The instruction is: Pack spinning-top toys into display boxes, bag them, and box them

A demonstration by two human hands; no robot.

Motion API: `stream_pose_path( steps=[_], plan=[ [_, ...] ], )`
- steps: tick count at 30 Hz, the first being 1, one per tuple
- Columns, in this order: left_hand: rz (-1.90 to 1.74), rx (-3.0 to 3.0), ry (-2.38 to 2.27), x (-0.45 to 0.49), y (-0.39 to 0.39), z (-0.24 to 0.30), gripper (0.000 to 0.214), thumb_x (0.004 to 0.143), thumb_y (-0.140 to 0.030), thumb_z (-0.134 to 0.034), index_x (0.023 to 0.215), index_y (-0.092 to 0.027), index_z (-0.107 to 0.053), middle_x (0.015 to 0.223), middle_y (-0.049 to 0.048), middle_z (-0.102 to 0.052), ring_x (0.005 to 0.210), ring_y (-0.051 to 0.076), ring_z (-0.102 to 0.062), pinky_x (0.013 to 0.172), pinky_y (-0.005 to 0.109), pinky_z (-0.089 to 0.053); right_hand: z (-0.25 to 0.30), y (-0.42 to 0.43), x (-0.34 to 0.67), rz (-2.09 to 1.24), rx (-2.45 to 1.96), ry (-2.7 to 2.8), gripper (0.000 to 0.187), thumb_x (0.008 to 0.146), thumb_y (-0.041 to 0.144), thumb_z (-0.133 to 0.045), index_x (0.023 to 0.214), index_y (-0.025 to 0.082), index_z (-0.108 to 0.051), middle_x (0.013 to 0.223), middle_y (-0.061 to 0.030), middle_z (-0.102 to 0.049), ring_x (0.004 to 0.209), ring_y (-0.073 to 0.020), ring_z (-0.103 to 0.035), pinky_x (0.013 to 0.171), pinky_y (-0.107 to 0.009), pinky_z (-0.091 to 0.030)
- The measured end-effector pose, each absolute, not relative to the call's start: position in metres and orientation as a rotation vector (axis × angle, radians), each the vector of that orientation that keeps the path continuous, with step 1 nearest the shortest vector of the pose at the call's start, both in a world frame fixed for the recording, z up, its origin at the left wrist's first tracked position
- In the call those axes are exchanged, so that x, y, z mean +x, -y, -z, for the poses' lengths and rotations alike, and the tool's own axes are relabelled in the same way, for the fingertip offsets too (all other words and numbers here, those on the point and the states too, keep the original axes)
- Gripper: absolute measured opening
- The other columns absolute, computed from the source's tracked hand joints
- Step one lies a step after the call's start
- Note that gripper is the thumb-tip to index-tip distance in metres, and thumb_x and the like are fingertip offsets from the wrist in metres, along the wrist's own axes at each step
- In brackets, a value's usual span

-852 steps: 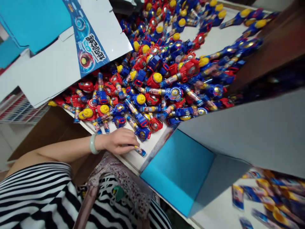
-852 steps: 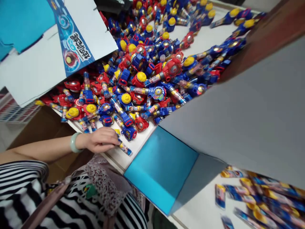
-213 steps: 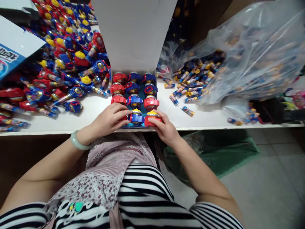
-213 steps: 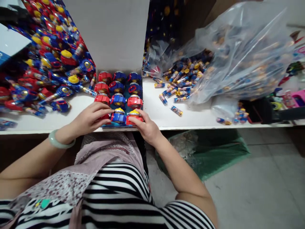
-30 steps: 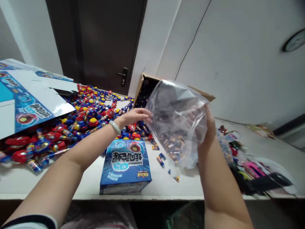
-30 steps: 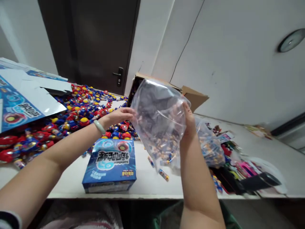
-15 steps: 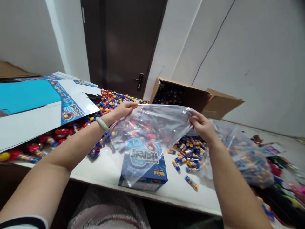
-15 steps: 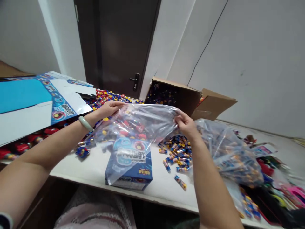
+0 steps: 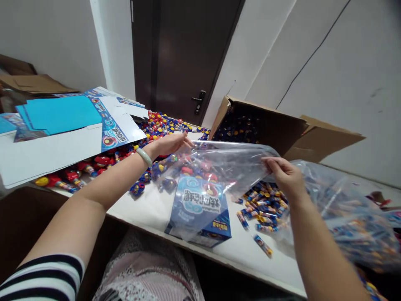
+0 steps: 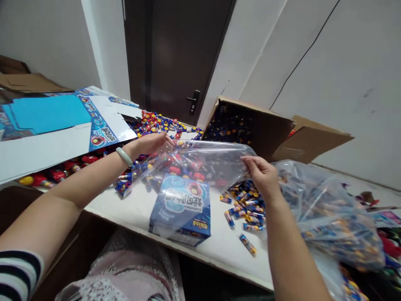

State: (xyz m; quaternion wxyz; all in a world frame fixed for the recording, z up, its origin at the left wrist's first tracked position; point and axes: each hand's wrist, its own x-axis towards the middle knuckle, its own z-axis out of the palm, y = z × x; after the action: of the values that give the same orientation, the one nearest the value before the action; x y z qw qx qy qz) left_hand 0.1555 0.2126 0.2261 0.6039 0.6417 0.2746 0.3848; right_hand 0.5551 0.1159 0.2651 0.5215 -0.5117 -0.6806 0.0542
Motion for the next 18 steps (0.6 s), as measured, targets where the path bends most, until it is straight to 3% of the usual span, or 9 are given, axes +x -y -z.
stream_pose_path(
  steps=[2,4,8,12,15,18],
  plan=[
    [-0.85,1.444,-0.677,0.165,-0.211,-0.213,0.037,0.079,-0.043,-0.076,0.1,-0.013,-0.071,0.089,0.0077,-0.072,0.069,0.013,-0.064,0.056,0.02,-0.045,-0.258,-0.12,0.555,-0.152,-1.189,1.594,0.037,0.082,0.058,-0.068,0.092,0.024,-0.078,0.091,-0.0057,-0.074,0.068,-0.0185,-0.062,0.064,-0.035,-0.054],
    [-0.792,1.44,-0.725,0.18,-0.205,-0.202,0.034,0.077,-0.035,-0.08,0.102,-0.013,-0.071,0.091,0.0071,-0.072,0.072,0.013,-0.065,0.059,0.02,-0.046,-0.251,-0.124,0.552,-0.196,-1.164,1.573,0.038,0.081,0.056,-0.07,0.096,0.023,-0.078,0.101,-0.0072,-0.075,0.076,-0.0195,-0.067,0.067,-0.035,-0.057],
    [-0.516,1.238,-0.595,0.217,-0.181,-0.197,0.034,0.092,-0.045,-0.063,0.1,-0.012,-0.071,0.087,0.0115,-0.072,0.071,0.018,-0.068,0.061,0.027,-0.049,-0.24,-0.133,0.541,-0.175,-1.136,1.497,0.037,0.082,0.052,-0.069,0.103,0.022,-0.077,0.104,-0.0078,-0.076,0.077,-0.0188,-0.069,0.069,-0.034,-0.058],
    [-0.438,1.101,-0.441,0.24,-0.153,-0.212,0.044,0.098,-0.05,-0.051,0.098,-0.011,-0.069,0.087,0.0151,-0.072,0.072,0.021,-0.069,0.06,0.029,-0.05,-0.235,-0.143,0.538,-0.058,-1.154,1.444,0.037,0.085,0.049,-0.064,0.105,0.022,-0.077,0.099,-0.0083,-0.076,0.074,-0.0186,-0.067,0.07,-0.035,-0.058],
    [-0.547,0.987,-0.367,0.244,-0.143,-0.22,0.059,0.101,-0.059,-0.038,0.105,-0.009,-0.069,0.095,0.0158,-0.073,0.085,0.024,-0.07,0.074,0.035,-0.055,-0.231,-0.147,0.538,0.049,-1.171,1.462,0.035,0.085,0.048,-0.062,0.102,0.021,-0.077,0.111,-0.0105,-0.075,0.084,-0.021,-0.069,0.077,-0.037,-0.059],
    [-0.703,1.054,-0.388,0.242,-0.142,-0.215,0.041,0.098,-0.046,-0.055,0.11,-0.01,-0.069,0.101,0.0119,-0.072,0.091,0.02,-0.069,0.082,0.033,-0.054,-0.225,-0.15,0.537,0.002,-1.187,1.409,0.038,0.082,0.049,-0.064,0.101,0.02,-0.077,0.11,-0.0112,-0.074,0.08,-0.0204,-0.069,0.075,-0.037,-0.059]
  ],
)
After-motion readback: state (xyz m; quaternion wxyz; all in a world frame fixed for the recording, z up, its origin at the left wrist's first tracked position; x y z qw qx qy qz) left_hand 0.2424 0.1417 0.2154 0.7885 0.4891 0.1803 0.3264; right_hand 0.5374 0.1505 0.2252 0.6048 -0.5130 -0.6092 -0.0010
